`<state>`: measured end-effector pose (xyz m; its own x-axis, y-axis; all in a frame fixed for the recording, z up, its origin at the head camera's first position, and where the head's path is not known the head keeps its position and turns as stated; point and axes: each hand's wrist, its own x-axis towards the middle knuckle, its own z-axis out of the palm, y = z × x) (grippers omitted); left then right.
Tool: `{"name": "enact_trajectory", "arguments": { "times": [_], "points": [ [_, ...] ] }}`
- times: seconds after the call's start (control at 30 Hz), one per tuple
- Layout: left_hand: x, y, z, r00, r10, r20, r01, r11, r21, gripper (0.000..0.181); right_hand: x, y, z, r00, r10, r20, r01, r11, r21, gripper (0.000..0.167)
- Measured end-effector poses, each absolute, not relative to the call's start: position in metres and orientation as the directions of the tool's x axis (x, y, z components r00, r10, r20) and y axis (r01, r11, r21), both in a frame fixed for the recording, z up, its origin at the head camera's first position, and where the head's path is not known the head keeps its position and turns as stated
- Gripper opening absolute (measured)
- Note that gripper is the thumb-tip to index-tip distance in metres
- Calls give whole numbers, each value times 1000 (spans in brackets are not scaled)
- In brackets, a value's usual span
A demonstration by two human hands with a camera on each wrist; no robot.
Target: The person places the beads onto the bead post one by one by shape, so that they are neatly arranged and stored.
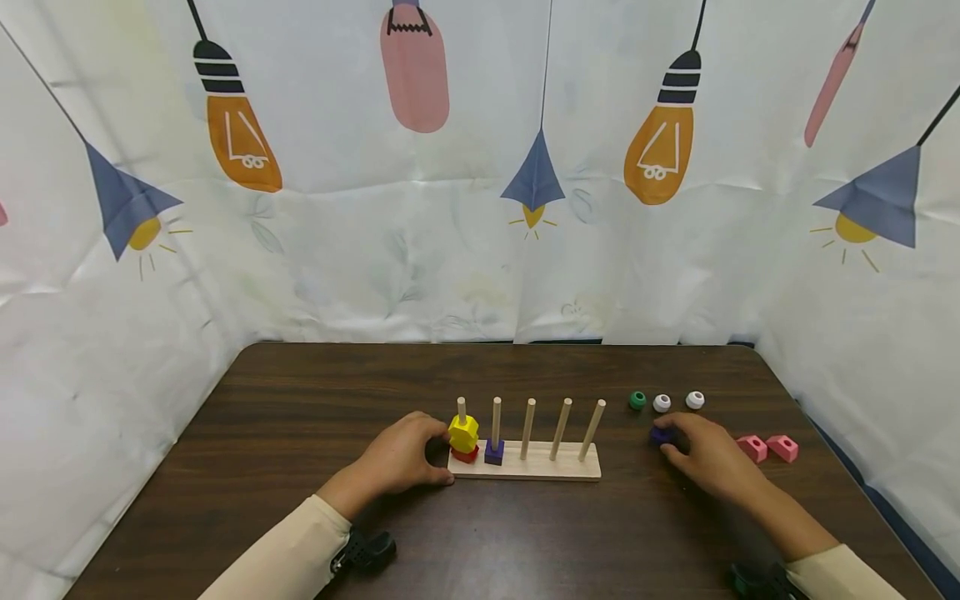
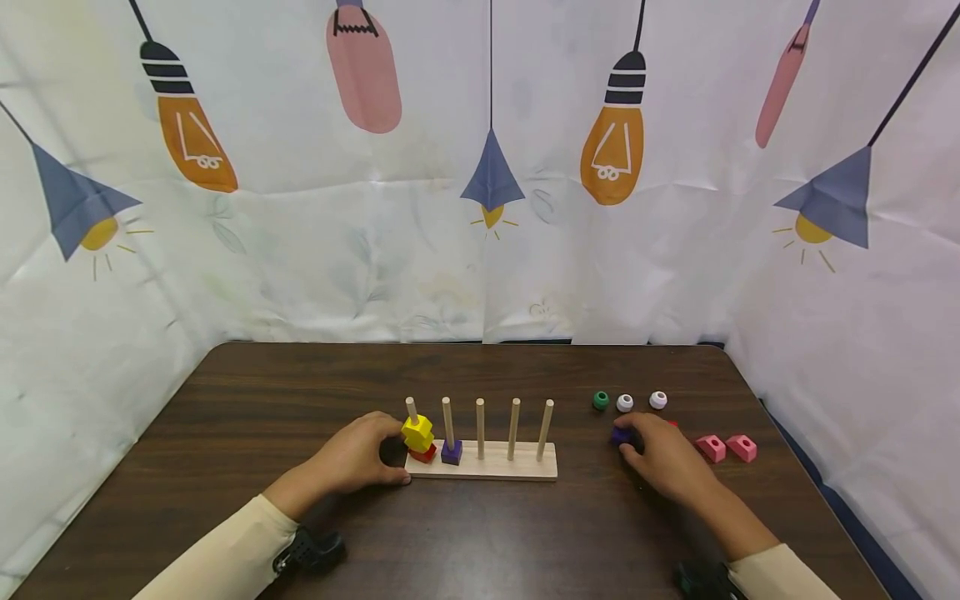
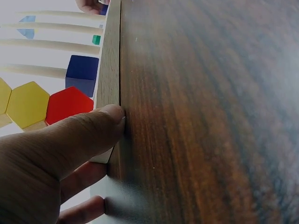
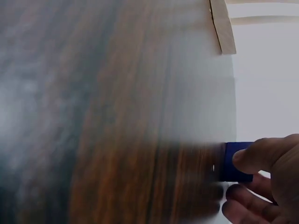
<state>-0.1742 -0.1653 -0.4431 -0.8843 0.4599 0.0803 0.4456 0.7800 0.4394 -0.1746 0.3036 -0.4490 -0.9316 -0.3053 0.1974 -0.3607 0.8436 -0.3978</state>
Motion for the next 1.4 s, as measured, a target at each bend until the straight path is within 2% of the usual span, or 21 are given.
{"name": "enact_trajectory", "arguments": {
  "times": [0.2, 0.53, 0.77, 1.0, 1.4],
  "points": [
    [-174, -165, -443, -890, 452, 68, 432, 785, 444, 43, -177, 293, -448, -938, -304, 170, -348, 839, -418, 31],
    [-173, -164, -441, -891, 450, 61, 426, 783, 453, 43, -176, 276, -434, -926, -314, 207, -376, 806, -458, 35],
    [-172, -164, -440, -893, 446, 61, 423, 786, 451, 43, -174, 262, -412, -903, -354, 243, -429, 742, -514, 37],
    [-172, -165, -440, -895, 442, 60, 419, 789, 449, 44, -167, 251, -384, -889, -358, 286, -456, 750, -479, 37],
    [-172, -165, -441, -895, 441, 64, 421, 789, 448, 44, -162, 244, -353, -864, -390, 318, -502, 703, -503, 39]
  ]
}}
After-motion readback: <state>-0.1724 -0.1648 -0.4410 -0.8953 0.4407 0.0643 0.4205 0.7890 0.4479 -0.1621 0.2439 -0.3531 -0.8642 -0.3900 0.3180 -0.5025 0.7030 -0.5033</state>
